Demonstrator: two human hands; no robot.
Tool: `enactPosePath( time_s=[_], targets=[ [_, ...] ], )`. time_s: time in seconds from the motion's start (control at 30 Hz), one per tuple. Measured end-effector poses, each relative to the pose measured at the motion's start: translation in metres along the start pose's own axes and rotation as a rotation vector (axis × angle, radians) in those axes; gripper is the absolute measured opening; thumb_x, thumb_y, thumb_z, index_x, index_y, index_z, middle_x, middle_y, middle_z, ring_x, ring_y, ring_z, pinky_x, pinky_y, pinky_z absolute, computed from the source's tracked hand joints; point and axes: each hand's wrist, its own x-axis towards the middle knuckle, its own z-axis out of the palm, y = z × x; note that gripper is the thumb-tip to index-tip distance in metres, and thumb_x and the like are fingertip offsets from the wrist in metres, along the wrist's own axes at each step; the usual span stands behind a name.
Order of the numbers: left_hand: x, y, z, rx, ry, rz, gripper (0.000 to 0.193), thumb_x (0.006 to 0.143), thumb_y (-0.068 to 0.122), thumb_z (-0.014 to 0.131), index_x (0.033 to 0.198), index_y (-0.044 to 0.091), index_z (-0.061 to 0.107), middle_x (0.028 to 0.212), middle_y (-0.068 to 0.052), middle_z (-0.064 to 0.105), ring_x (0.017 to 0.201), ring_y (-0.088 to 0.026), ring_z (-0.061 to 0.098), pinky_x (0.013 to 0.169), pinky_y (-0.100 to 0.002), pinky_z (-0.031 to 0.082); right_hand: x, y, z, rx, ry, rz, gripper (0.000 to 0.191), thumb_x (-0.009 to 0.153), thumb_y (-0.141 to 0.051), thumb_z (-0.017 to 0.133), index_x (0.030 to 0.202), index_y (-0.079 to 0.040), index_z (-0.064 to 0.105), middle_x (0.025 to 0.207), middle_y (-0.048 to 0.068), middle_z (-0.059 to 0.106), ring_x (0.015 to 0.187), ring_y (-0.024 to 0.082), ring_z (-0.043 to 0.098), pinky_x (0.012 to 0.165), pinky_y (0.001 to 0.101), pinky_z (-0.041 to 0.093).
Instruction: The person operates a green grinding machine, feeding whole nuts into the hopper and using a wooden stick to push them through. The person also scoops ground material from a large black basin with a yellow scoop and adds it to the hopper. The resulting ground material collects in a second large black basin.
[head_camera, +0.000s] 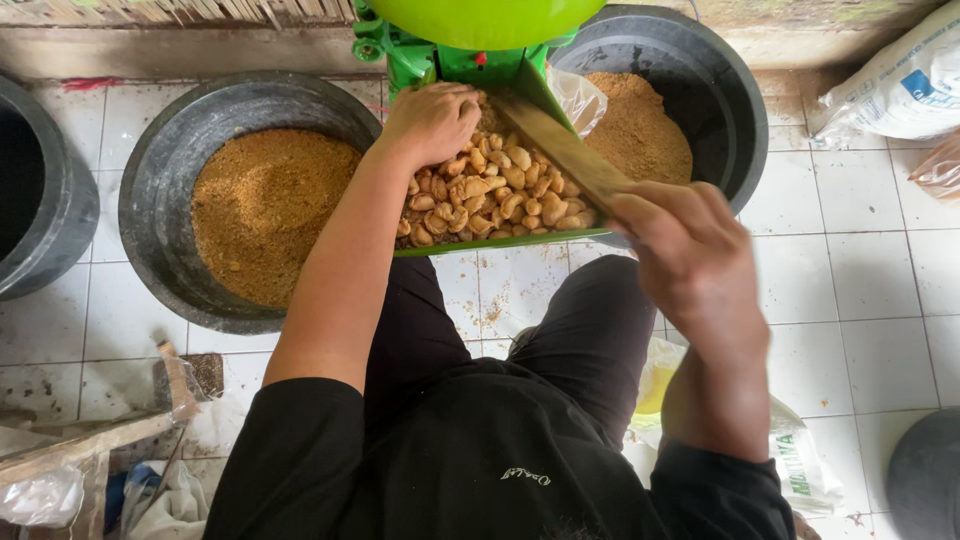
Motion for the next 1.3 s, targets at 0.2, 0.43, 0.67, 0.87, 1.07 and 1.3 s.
enactPosePath(
  time_s=[0.2,0.43,0.67,0.87,1.07,1.3],
  targets=[
    [-0.001,0.001,-0.001,-0.009,-0.013,-0.014,0.056,0.105,0.039,0.024,0.148,0.017,0.052,0.157,0.001,0.046,0.145,-0.022,0.042,0.119,-0.061,0.026,0.027,-0.009,-0.06,-0.023,-0.085,0.046,0.029,0.085,-0.008,0.084,0.108,-0.004,0.067,0.103,0.008,0.073,0.085,0.023,0.067,0.072,0.0344,0.057],
    [0.0,0.0,0.0,-0.013,0.006,-0.008,0.056,0.104,0.038,0.025,0.147,0.018,0.054,0.156,0.001,0.048,0.145,-0.022,0.043,0.119,-0.06,0.027,0.049,0.008,-0.042,-0.046,-0.199,-0.187,0.024,0.092,-0.007,0.084,0.11,-0.005,0.068,0.105,0.005,0.074,0.083,0.019,0.065,0.07,0.0312,0.056],
    [0.002,-0.003,0.004,0.022,0.017,0.021,0.055,0.105,0.038,0.027,0.145,0.015,0.056,0.156,0.0,0.049,0.144,-0.023,0.045,0.117,-0.061,0.03,0.056,-0.013,-0.034,-0.009,-0.082,-0.119,0.026,0.085,-0.004,0.081,0.106,-0.004,0.066,0.099,0.008,0.073,0.083,0.023,0.067,0.069,0.0338,0.058],
    [0.0,-0.003,0.003,0.008,0.008,0.017,0.055,0.105,0.04,0.027,0.146,0.014,0.054,0.156,-0.002,0.048,0.143,-0.025,0.045,0.117,-0.062,0.028,0.047,-0.019,-0.017,-0.071,-0.061,-0.114,0.025,0.101,-0.007,0.078,0.121,-0.004,0.063,0.11,0.005,0.072,0.092,0.02,0.068,0.079,0.033,0.058],
    [0.0,0.0,-0.001,-0.003,-0.015,0.001,0.055,0.105,0.04,0.025,0.148,0.016,0.05,0.157,0.0,0.046,0.143,-0.025,0.043,0.119,-0.063,0.023,0.034,-0.025,-0.018,-0.024,-0.021,-0.014,0.026,0.094,-0.008,0.083,0.111,-0.005,0.064,0.104,0.006,0.072,0.083,0.023,0.065,0.072,0.0357,0.055],
    [-0.001,0.0,0.001,0.026,-0.006,0.005,0.055,0.106,0.041,0.026,0.147,0.015,0.053,0.158,-0.002,0.045,0.143,-0.026,0.044,0.118,-0.062,0.026,0.026,-0.024,-0.013,-0.037,-0.016,-0.03,0.023,0.098,-0.006,0.082,0.113,-0.005,0.065,0.11,0.006,0.071,0.091,0.022,0.066,0.077,0.0362,0.056]
  ],
)
